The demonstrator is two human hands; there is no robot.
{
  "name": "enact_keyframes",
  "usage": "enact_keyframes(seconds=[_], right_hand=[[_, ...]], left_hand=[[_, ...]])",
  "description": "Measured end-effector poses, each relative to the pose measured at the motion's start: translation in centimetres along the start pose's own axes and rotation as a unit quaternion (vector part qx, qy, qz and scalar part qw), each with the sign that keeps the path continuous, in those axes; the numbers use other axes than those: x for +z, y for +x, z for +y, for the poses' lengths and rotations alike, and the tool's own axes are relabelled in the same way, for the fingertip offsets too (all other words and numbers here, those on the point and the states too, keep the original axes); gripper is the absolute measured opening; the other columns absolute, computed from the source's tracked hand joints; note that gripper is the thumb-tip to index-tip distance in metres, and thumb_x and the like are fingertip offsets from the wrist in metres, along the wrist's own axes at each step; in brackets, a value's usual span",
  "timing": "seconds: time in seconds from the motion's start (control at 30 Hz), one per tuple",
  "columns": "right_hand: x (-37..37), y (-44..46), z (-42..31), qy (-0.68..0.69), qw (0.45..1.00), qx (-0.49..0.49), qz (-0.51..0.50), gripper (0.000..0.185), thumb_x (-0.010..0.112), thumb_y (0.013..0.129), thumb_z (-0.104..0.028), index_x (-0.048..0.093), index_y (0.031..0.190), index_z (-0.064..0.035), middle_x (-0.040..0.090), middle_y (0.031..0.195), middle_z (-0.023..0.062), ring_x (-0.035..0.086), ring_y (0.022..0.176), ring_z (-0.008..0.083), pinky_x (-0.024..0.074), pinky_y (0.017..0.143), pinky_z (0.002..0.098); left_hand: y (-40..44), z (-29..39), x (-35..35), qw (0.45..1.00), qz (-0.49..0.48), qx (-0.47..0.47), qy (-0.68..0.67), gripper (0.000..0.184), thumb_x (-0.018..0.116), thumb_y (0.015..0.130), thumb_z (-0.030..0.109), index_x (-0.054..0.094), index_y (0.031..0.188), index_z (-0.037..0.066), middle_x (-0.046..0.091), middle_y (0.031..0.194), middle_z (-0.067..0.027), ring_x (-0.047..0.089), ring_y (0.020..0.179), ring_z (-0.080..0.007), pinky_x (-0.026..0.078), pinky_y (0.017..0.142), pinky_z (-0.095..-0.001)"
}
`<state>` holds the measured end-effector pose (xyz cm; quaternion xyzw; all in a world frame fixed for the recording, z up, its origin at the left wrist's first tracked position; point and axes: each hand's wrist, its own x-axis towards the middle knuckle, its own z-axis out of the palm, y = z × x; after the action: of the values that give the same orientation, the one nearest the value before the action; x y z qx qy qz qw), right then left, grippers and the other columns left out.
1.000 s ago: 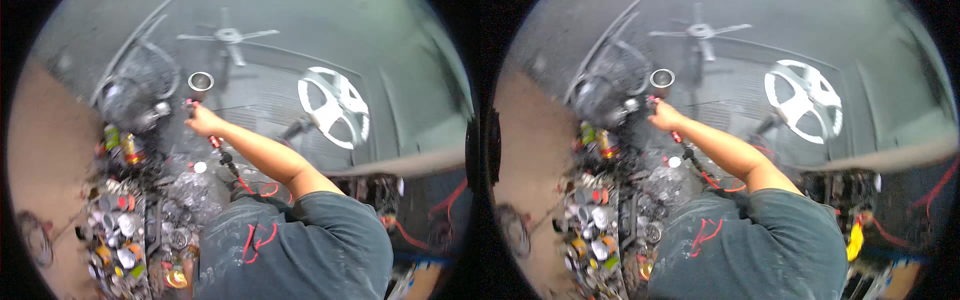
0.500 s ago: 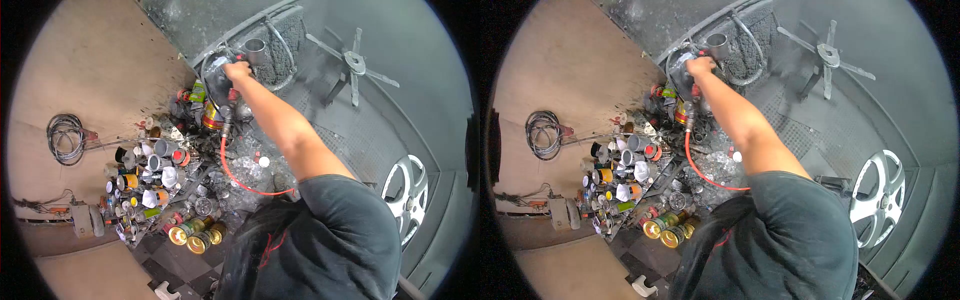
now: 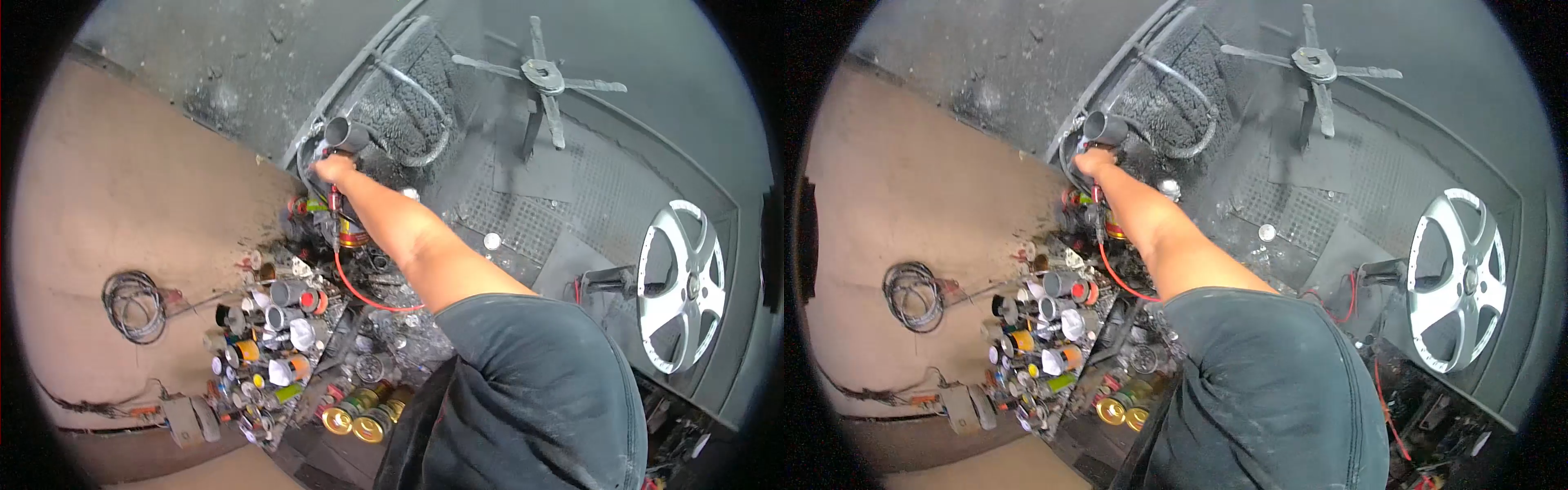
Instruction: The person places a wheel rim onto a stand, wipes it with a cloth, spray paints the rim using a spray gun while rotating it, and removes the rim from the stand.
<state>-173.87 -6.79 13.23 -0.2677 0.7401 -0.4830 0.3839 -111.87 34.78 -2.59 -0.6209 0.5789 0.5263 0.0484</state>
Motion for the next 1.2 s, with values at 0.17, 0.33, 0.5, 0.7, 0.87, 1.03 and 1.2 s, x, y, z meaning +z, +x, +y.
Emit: enact_keyframes(seconds=[0.17,0.33,0.5,0.7,0.87,1.03,1.2], right_hand=[[1.7,-4.7,4.5,0.044,0.99,-0.132,0.037,0.088,0.079,0.07,-0.042,0.048,0.134,0.0098,0.038,0.146,0.0328,0.038,0.137,0.0437,0.0363,0.112,0.0412],[2.5,-21.3,16.6,0.038,0.909,-0.403,0.097,0.066,0.075,0.074,-0.03,0.049,0.125,0.0029,0.051,0.126,0.0252,0.055,0.111,0.0417,0.0452,0.097,0.047],[0.2,-39.1,39.4,-0.296,0.856,0.023,-0.423,0.078,0.068,0.081,-0.063,0.061,0.128,0.0,0.065,0.123,0.0241,0.064,0.111,0.0348,0.0498,0.093,0.0474],[-12.0,-57.7,44.4,-0.029,0.966,0.156,-0.205,0.056,0.063,0.088,-0.034,0.057,0.136,-0.0067,0.064,0.13,0.0159,0.061,0.116,0.031,0.0461,0.1,0.0402],[-18.3,-64.3,45.2,-0.117,0.958,0.26,0.039,0.076,0.063,0.083,-0.052,0.054,0.137,-0.0005,0.059,0.135,0.0222,0.057,0.123,0.0345,0.0429,0.105,0.0399],[-22.3,-66.9,50.6,0.054,0.947,0.251,0.192,0.087,0.044,0.09,-0.073,0.051,0.141,-0.0035,0.051,0.144,0.0207,0.046,0.135,0.033,0.0353,0.111,0.0436],[-33.0,-68.8,56.0,0.436,0.78,0.171,0.415,0.09,0.03,0.091,-0.079,0.05,0.144,-0.0096,0.05,0.146,0.0127,0.041,0.136,0.0302,0.0336,0.108,0.048]], left_hand=[[2.7,-0.5,-6.4,0.986,0.027,0.167,-0.003,0.024,0.058,0.099,0.021,0.064,0.118,0.008,0.066,0.107,-0.005,0.059,0.095,-0.0124,0.048,0.077,-0.0274],[6.0,4.0,-8.1,0.988,0.054,0.083,-0.115,0.03,0.057,0.1,0.02,0.06,0.127,0.008,0.065,0.113,-0.0047,0.059,0.095,-0.0121,0.047,0.08,-0.0248],[4.4,8.9,-2.5,0.975,-0.173,0.118,-0.076,0.041,0.056,0.1,0.027,0.055,0.136,0.007,0.064,0.128,-0.0112,0.062,0.113,-0.0242,0.048,0.093,-0.0364],[10.6,9.9,2.6,0.832,-0.384,0.176,0.36,0.046,0.054,0.1,0.034,0.056,0.134,0.003,0.062,0.129,-0.017,0.059,0.119,-0.0283,0.046,0.097,-0.0381],[12.6,19.0,11.1,0.654,-0.41,0.326,0.546,0.052,0.053,0.099,0.04,0.058,0.132,0.0,0.061,0.131,-0.0218,0.058,0.123,-0.0317,0.045,0.101,-0.0395],[8.7,30.3,20.8,0.727,-0.433,0.421,0.326,0.05,0.047,0.102,0.04,0.061,0.13,0.001,0.064,0.128,-0.017,0.057,0.124,-0.0276,0.042,0.105,-0.0376],[2.8,39.0,31.5,0.801,-0.499,0.322,0.074,0.051,0.038,0.106,0.043,0.064,0.127,0.005,0.065,0.112,-0.0035,0.057,0.096,-0.0124,0.046,0.086,-0.0308]])
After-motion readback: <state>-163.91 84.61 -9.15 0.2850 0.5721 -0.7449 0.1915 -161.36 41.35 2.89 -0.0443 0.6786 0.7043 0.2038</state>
